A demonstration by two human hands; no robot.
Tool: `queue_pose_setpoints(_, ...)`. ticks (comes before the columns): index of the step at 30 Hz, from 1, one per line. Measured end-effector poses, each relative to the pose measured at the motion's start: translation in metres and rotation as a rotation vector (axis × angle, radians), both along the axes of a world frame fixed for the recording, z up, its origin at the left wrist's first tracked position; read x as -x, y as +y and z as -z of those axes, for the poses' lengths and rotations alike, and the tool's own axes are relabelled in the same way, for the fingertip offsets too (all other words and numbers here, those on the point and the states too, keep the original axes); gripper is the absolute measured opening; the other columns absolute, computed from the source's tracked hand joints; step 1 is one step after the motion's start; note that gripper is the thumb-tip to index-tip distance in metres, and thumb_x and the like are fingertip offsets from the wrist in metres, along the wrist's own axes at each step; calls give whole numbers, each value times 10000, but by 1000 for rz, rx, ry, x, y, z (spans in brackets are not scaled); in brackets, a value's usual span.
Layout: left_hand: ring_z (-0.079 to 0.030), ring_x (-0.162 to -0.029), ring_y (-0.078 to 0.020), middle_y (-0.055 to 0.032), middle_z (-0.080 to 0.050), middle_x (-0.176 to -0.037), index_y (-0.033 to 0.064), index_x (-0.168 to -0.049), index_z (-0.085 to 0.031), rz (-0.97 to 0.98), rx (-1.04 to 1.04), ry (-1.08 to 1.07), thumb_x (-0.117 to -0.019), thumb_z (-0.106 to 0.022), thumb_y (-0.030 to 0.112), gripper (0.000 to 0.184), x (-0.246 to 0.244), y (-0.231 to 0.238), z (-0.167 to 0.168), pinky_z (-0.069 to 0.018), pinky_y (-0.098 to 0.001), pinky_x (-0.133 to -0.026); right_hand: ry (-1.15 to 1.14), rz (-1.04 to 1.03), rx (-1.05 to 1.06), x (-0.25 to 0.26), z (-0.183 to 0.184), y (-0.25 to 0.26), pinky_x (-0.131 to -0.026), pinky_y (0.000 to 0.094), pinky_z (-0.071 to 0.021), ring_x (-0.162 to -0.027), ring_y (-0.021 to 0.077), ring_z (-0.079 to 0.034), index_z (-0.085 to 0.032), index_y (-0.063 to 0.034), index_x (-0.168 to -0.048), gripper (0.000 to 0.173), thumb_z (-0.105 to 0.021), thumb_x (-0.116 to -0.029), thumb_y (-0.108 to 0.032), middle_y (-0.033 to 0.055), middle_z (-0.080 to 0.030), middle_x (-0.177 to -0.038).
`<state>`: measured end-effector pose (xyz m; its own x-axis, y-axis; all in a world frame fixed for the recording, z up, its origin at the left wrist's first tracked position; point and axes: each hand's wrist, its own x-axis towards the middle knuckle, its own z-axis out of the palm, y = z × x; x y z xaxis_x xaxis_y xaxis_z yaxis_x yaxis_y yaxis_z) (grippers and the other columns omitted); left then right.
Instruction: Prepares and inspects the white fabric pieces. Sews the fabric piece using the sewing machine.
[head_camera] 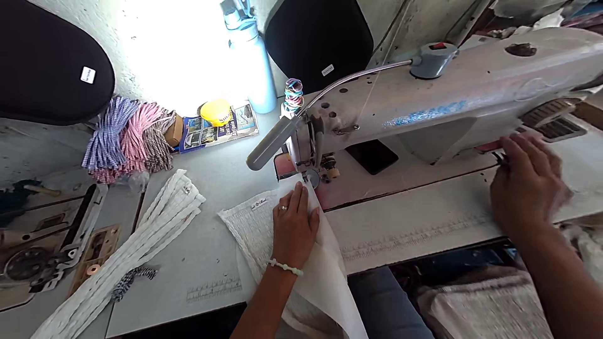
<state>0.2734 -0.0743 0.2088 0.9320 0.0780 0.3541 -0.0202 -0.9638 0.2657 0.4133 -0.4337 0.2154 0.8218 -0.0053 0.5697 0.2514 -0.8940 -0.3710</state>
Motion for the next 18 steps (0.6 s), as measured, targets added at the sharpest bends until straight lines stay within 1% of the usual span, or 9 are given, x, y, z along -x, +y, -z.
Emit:
queue_pose_setpoints(4,-606,-1277,-344,-127,-595,-1459,19,-1367,-642,-10,-12,-2,-1019,-505,309,473,2,-1,2,-484,-519,-982,79,18,70,-4,13,-3,-938,715,-448,-1245,566,-565,-640,77,-1282,326,-432,-1051,-22,331,-606,-1341)
queue_pose_setpoints(8,-601,-1286,-349,-125,-591,-1464,18,-1379,-632,-15,-8,1,-1021,-505,317,483,2,-2,2,-477,-525,-995,30,21,56,-5,16,-6,-963,698,-450,-1269,545,-564,-635,51,-1319,350,-445,-1029,-2,305,-600,-1377)
queue_pose_setpoints(11,-577,-1315,-365,-139,-581,-1471,11,-1378,-630,13,41,20,-1028,-508,311,477,4,0,-1,-462,-533,-1026,59,-6,-47,9,9,1,-1055,665,-413,-1367,513,-494,-529,23,-1460,452,-411,-1025,3,287,-486,-1514)
queue_pose_setpoints(12,-568,-1325,-378,-155,-586,-1461,3,-1353,-647,34,90,21,-1029,-521,294,453,7,2,-3,-451,-539,-1049,42,-39,-93,21,7,7,-1061,619,-438,-1334,503,-530,-538,59,-1436,433,-398,-1031,-2,309,-505,-1485)
queue_pose_setpoints(13,-559,-1336,-387,-176,-592,-1446,-2,-1319,-668,53,145,16,-1029,-534,270,419,11,3,-6,-441,-544,-1080,0,-88,-132,38,7,14,-1020,576,-489,-1231,498,-603,-580,119,-1350,382,-398,-1039,-5,347,-580,-1369)
queue_pose_setpoints(14,-565,-1327,-396,-199,-603,-1423,-8,-1280,-690,57,185,-6,-1024,-550,242,384,19,3,-9,-443,-543,-1093,-47,-153,-166,58,10,22,-920,514,-543,-1064,447,-669,-614,160,-1239,339,-399,-1038,-10,352,-652,-1195)
queue_pose_setpoints(16,-634,-1204,-394,-233,-658,-1293,-22,-1191,-717,-21,204,-87,-988,-599,204,326,46,-1,-15,-515,-508,-1012,-47,-326,-294,112,20,42,-751,323,-580,-824,214,-700,-634,128,-1151,303,-432,-1064,-81,225,-712,-928)
queue_pose_setpoints(17,-671,-1092,-372,-239,-676,-1192,-37,-1137,-714,-94,209,-105,-973,-617,209,312,64,-5,-20,-558,-478,-923,42,-429,-377,142,27,52,-740,243,-578,-805,100,-693,-619,53,-1173,278,-449,-1092,-152,133,-711,-884)
queue_pose_setpoints(18,-693,-960,-334,-234,-679,-1093,-53,-1084,-700,-182,216,-91,-966,-633,245,326,81,-9,-26,-588,-444,-809,163,-536,-457,169,35,63,-745,205,-584,-811,39,-699,-616,0,-1185,253,-466,-1097,-184,78,-719,-877)
